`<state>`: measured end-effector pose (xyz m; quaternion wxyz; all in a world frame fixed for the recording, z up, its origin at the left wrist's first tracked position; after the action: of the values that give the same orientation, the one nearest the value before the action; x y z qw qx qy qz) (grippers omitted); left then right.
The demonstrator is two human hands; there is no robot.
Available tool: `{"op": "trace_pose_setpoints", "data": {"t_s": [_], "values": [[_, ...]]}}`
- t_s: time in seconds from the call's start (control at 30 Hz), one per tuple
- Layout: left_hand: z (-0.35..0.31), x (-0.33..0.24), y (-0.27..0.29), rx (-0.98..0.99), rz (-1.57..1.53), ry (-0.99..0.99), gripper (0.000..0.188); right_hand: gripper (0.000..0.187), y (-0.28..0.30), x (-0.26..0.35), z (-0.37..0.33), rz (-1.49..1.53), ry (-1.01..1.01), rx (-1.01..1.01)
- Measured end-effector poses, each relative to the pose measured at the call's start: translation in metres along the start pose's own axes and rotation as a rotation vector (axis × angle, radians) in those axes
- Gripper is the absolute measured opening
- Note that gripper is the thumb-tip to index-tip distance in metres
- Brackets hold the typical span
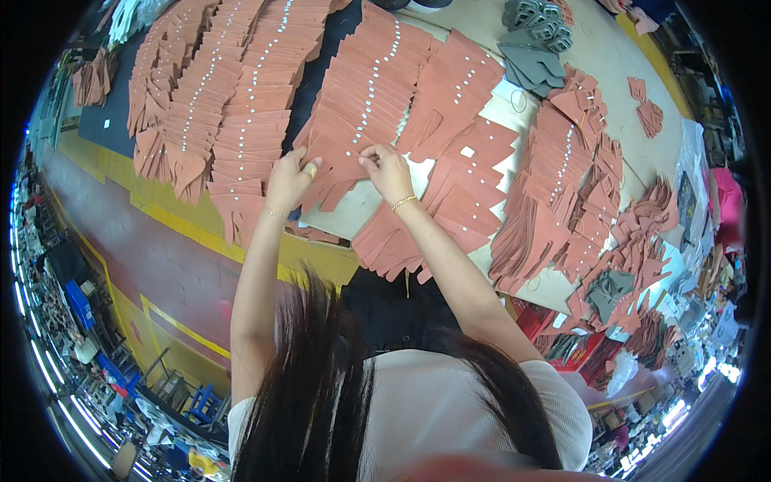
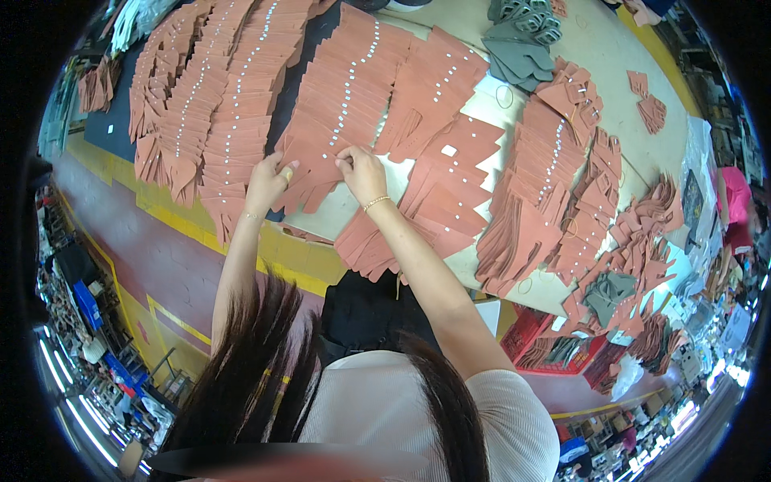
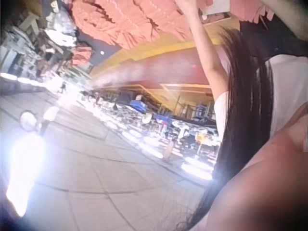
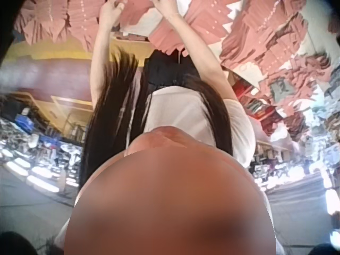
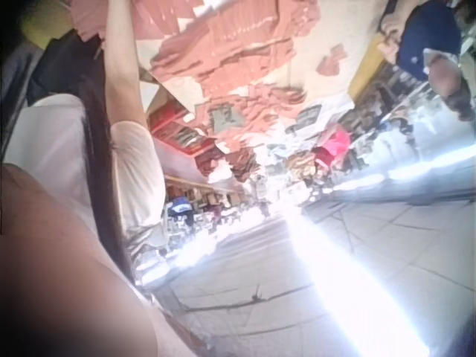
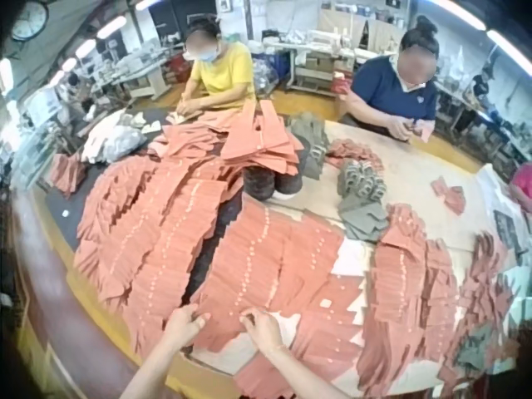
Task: The person sorts and stacks pink fabric pieces on a table. They repeatedly pick up pieces, align them, and place them into neat piles while occasionally moving other stacks aside to reach the work area.
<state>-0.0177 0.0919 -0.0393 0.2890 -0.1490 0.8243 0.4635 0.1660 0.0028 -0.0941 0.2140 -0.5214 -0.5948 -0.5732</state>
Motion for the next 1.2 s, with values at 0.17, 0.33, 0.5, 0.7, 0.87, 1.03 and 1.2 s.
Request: {"op": "trace_pose_setpoints", "data": {"t_s": [0.17,0.33,0.5,0.7,0.87,1.03,1.2], "values": [[0.009,-0.002,0.0,-0.036,0.056,-0.046,0.031,0.013,-0.003,-0.004,0.004,-0.047,0.022,-0.044],[0.013,-0.003,0.0,-0.058,0.067,-0.056,0.033,0.011,-0.005,-0.006,0.007,-0.06,0.041,-0.069],[0.018,0.005,-0.002,-0.103,0.12,-0.118,0.036,0.01,-0.012,-0.012,0.009,-0.049,0.076,-0.121],[0.019,-0.01,-0.002,-0.133,0.44,-0.129,0.037,0.017,0.009,0.006,0.0,-0.242,0.132,-0.306],[0.001,-0.028,0.011,-0.331,0.425,-0.28,0.039,0.017,0.08,0.006,-0.037,-0.073,0.235,-0.311],[-0.022,-0.03,-0.001,-0.369,0.275,-0.384,0.035,0.009,0.211,-0.062,-0.103,-0.353,0.191,-0.53],[-0.043,-0.04,-0.061,-0.212,0.174,-0.479,0.032,0.014,0.318,-0.132,-0.17,-0.66,-0.093,-0.625]]}}
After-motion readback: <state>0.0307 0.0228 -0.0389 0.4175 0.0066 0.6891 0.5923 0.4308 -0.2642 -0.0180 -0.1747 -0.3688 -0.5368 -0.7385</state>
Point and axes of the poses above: each hand's wrist, its own z-axis towards the middle knuckle, its own y-axis out of the back of the hand, x = y × z, the point moved 5 cm from there along z, towards the middle knuckle, and after that the axes turned 5 degrees about -z, right-handed, at the moved point
